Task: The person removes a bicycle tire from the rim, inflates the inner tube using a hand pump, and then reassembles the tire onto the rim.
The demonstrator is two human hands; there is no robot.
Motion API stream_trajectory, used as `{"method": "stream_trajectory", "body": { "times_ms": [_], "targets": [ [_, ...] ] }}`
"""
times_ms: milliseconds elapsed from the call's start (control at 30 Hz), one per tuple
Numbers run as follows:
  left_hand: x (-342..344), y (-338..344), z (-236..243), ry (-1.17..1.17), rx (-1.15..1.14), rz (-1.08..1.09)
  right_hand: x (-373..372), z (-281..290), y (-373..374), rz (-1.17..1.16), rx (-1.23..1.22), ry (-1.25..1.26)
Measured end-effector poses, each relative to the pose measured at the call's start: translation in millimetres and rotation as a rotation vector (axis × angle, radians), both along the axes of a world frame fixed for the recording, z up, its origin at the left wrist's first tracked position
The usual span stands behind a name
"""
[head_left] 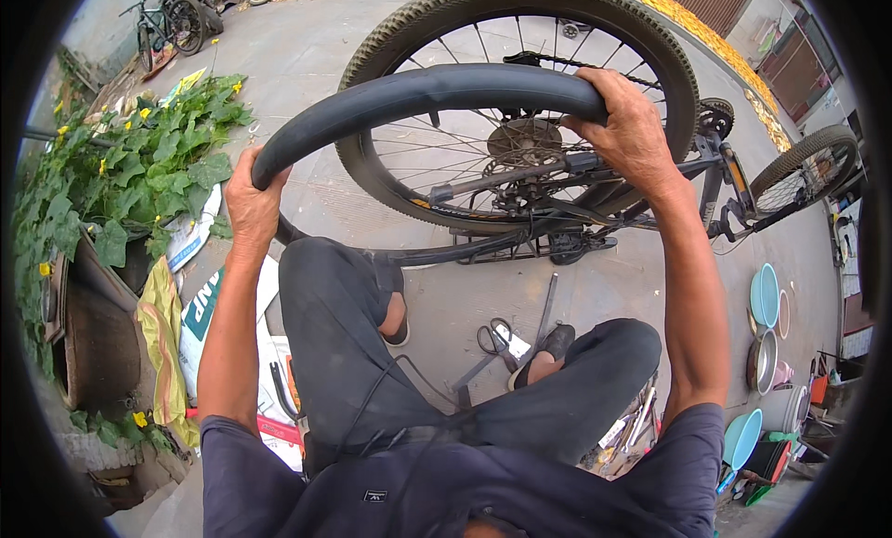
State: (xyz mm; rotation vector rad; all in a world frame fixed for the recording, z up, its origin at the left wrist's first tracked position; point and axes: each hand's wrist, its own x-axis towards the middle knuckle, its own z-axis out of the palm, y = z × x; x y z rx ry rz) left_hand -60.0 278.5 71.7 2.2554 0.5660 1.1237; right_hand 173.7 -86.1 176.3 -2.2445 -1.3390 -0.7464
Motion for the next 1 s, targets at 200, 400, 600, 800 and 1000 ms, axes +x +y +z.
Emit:
{"method": "stream_trajectory", "body": {
  "times_ms": [200,400,600,800,1000],
  "targets": [
    [0,-25,3,0.027,0.096,-0.071,22,-16,-21,-0.212,0.027,0.241],
    [27,-48,34,-0.058,0.276,-0.121,6,31,6,-0.235,0.036,0.025],
    [32,-49,38,-0.06,0.365,-0.068,-21,21,29,0.008,0.125,-0.046],
    [16,-33,16,0.048,0.319,-0.08,13,-25,-11,-0.19,0.049,0.182],
    [24,-43,4,0.064,0.437,-0.182,43,-43,-17,-0.253,0.251,0.067]
  ]
}}
